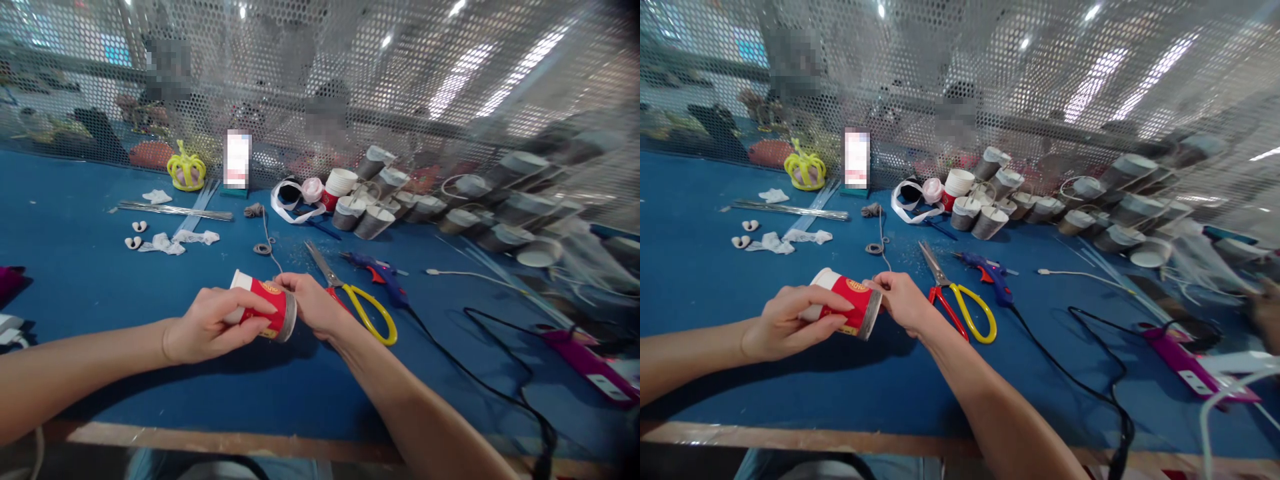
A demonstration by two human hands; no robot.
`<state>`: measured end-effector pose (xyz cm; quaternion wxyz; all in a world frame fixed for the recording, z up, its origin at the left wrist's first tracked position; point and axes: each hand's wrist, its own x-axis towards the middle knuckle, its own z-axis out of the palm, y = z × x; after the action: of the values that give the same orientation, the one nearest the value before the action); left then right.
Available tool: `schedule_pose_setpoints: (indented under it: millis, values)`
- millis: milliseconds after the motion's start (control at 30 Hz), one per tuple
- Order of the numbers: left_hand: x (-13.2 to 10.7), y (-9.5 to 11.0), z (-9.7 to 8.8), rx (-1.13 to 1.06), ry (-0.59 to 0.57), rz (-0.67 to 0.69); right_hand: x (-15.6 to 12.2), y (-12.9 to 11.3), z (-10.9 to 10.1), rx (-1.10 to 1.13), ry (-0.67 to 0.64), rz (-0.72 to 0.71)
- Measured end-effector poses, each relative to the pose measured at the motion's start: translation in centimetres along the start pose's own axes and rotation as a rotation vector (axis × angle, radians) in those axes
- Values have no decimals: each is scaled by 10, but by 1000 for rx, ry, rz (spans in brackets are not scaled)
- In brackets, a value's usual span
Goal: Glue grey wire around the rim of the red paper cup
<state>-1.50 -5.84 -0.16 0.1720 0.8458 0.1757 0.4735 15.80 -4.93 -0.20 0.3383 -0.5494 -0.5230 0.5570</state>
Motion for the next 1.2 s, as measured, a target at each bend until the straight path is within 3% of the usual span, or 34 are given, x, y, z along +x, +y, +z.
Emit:
schedule_pose_setpoints:
  millis: [533, 833, 1200]
  values:
    - [-3, -4, 3, 6, 31, -19, 0, 2, 0, -26, -2, -7]
    - [-1, -4, 4, 11, 16, 124, 2, 7, -1, -1, 16, -17]
    - [-2, -7, 7, 74, 4, 195, 3, 10, -1, 36, 8, -28]
